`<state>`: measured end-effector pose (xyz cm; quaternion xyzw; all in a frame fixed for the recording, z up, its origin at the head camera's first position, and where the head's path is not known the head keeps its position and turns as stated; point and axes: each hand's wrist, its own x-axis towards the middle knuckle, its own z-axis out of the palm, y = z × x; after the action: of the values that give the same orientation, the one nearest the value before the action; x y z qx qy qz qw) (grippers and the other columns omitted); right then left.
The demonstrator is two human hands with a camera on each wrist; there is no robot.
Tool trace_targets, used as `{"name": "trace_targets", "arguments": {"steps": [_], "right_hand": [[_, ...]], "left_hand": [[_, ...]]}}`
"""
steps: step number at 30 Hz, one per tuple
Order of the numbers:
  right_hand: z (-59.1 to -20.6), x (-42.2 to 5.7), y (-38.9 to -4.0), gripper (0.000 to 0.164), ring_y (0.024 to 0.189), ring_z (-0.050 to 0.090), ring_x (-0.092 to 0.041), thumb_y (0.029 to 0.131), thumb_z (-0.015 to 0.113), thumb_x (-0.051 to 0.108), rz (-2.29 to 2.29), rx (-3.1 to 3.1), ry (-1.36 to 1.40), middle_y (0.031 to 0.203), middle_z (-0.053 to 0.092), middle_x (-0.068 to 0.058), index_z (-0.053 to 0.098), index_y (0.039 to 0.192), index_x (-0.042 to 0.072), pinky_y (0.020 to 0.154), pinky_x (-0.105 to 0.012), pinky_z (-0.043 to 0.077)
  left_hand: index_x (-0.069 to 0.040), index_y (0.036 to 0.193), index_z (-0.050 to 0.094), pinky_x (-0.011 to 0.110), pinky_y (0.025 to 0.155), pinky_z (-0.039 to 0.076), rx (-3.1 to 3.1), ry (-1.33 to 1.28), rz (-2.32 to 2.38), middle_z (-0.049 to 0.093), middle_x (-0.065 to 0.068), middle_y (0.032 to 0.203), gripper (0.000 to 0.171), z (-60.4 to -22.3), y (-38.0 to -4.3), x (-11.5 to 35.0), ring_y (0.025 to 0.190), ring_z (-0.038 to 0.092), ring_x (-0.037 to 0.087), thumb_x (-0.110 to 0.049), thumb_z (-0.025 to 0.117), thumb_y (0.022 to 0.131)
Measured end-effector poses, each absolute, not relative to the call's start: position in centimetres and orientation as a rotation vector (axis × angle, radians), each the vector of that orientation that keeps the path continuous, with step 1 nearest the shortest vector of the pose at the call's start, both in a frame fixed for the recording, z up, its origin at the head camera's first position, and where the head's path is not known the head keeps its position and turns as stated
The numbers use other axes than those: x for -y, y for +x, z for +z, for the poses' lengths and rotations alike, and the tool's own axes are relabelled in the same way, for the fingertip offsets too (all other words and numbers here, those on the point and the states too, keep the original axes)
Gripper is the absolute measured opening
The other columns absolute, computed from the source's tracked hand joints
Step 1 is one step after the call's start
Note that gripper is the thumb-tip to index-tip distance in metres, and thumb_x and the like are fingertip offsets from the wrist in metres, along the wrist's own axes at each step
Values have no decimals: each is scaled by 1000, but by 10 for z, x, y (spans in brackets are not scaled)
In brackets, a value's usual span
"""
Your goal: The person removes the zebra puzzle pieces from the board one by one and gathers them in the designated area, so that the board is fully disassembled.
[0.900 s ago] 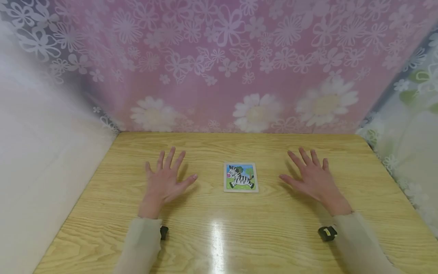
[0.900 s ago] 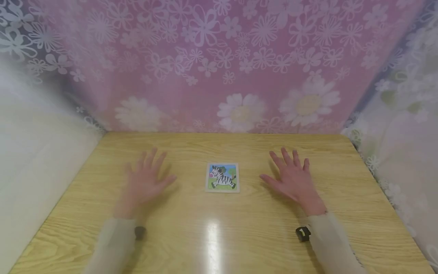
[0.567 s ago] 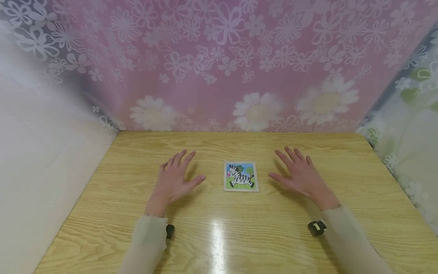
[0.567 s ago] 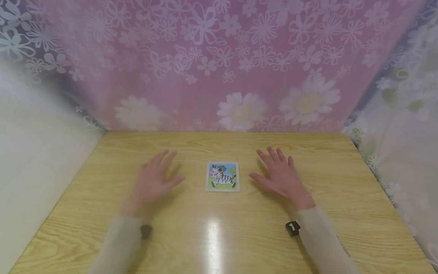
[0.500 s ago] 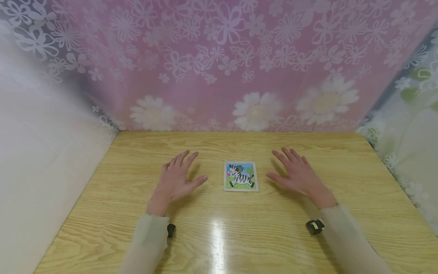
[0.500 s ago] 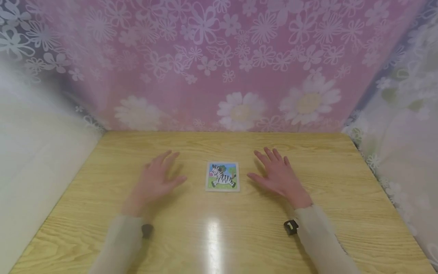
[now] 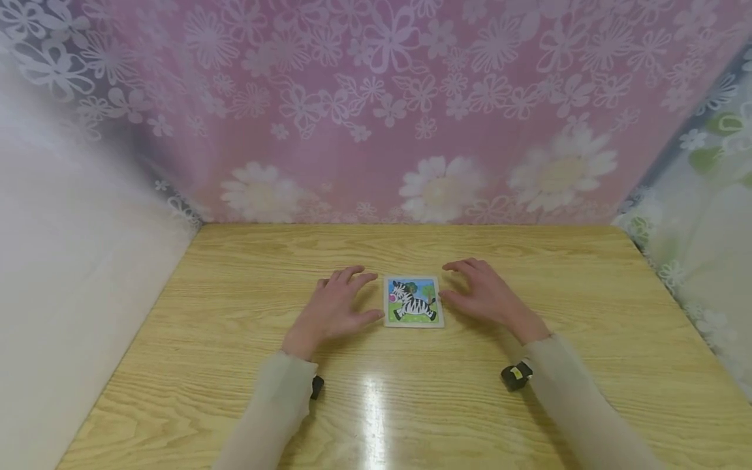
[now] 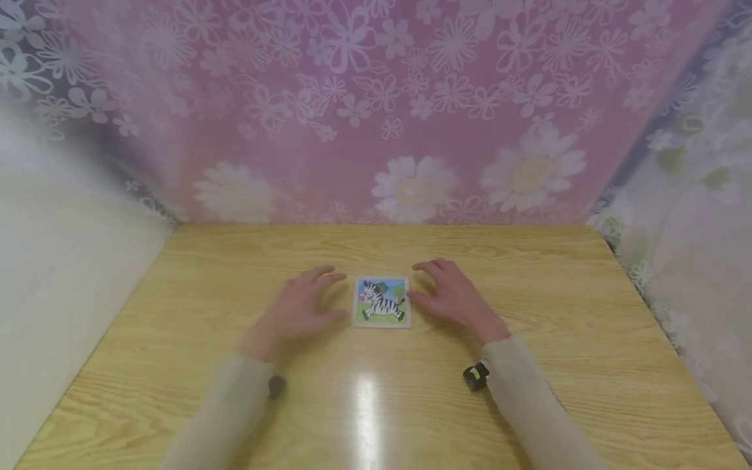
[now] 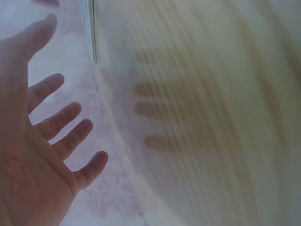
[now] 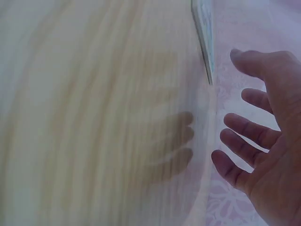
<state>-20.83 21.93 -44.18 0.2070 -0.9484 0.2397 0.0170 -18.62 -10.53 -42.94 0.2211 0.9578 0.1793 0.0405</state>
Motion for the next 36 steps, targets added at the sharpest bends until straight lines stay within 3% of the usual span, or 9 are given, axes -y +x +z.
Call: {"name": "trace_targets", "arguments": {"steps": [7, 17, 36], "right_hand": [[-446, -207, -217, 39, 105, 65, -33, 91, 76, 23, 887, 2901, 692, 113, 68, -16, 67, 124, 4, 93, -53, 51], [-451, -199, -228, 33, 110, 63, -34, 92, 75, 26, 922, 2980, 659, 116, 68, -15, 70, 119, 7, 99, -55, 47], [-445, -192, -233, 26, 106, 49, -33, 88, 73, 31, 883, 3132, 608, 115, 58, -14, 70, 108, 15, 91, -49, 38]], "left_hand": [[-30, 151, 49, 61, 113, 35, -2869, 766, 553, 43, 4, 159, 68, -433, -197, 85, 145, 43, 32, -60, 67, 92], [-33, 146, 55, 56, 111, 36, -2815, 778, 500, 47, 1, 155, 63, -436, -212, 70, 141, 44, 29, -61, 69, 91], [-34, 144, 55, 57, 107, 37, -2813, 790, 459, 48, 0, 151, 62, -436, -212, 67, 136, 46, 29, -62, 69, 90]]}}
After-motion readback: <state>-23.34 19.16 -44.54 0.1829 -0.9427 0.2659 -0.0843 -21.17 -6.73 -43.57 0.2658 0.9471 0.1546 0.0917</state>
